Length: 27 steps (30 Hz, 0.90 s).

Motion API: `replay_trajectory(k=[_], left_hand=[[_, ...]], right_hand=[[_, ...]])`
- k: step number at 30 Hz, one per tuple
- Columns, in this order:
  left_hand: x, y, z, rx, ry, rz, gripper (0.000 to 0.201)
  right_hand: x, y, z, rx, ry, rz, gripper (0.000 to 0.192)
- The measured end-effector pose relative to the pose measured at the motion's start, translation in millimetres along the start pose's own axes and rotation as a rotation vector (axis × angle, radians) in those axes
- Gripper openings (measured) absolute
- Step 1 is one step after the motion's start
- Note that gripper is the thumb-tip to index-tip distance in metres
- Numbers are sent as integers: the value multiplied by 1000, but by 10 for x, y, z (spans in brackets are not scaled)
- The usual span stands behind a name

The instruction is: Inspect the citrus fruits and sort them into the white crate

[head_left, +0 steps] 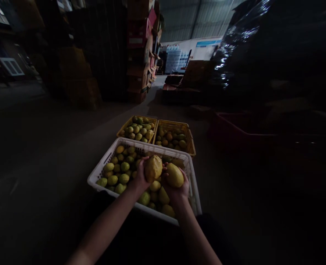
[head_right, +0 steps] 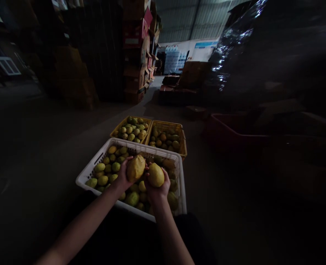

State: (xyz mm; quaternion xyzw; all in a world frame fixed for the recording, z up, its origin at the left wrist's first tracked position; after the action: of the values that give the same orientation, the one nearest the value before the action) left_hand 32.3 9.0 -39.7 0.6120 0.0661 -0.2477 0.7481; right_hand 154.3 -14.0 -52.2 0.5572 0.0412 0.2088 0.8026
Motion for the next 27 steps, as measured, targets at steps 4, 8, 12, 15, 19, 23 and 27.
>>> replay_trajectory(k=[4, 8, 12, 15, 19, 23, 27], left_hand=[[24, -2, -46, -2, -71, 50, 39], [67, 76, -67, -5, -108, 64, 41], [140, 164, -70, 29, -112, 56, 37], [201, 219, -65, 77, -143, 79, 34], [218, 256, -74, 14, -136, 158, 31], [131, 196, -156, -146, -92, 253, 27], [-8, 28, -289, -380, -3, 294, 23]], right_hand=[[-4, 43, 21, -42, 29, -107, 33], [42, 48, 60, -8, 3, -51, 31], [100, 77, 138, 13, 11, -100, 31], [131, 116, 205, -7, 5, -192, 36], [175, 82, 243, -119, -48, -234, 35], [166, -132, 143, -342, -61, -107, 26], [4, -520, -138, -525, 103, 57, 17]])
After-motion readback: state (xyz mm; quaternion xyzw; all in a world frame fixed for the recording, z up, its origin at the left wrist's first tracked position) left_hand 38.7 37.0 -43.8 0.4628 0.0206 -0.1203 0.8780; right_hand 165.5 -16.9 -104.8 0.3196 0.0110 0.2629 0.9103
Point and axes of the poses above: each hand's wrist, its own z-axis away from the middle knuckle, its own y-axis out of the palm, x = y × z, the point moved 1 cm from there along -z, towards the middle knuckle, and after that the axes turned 9 degrees about y, right-handed, at the moved point
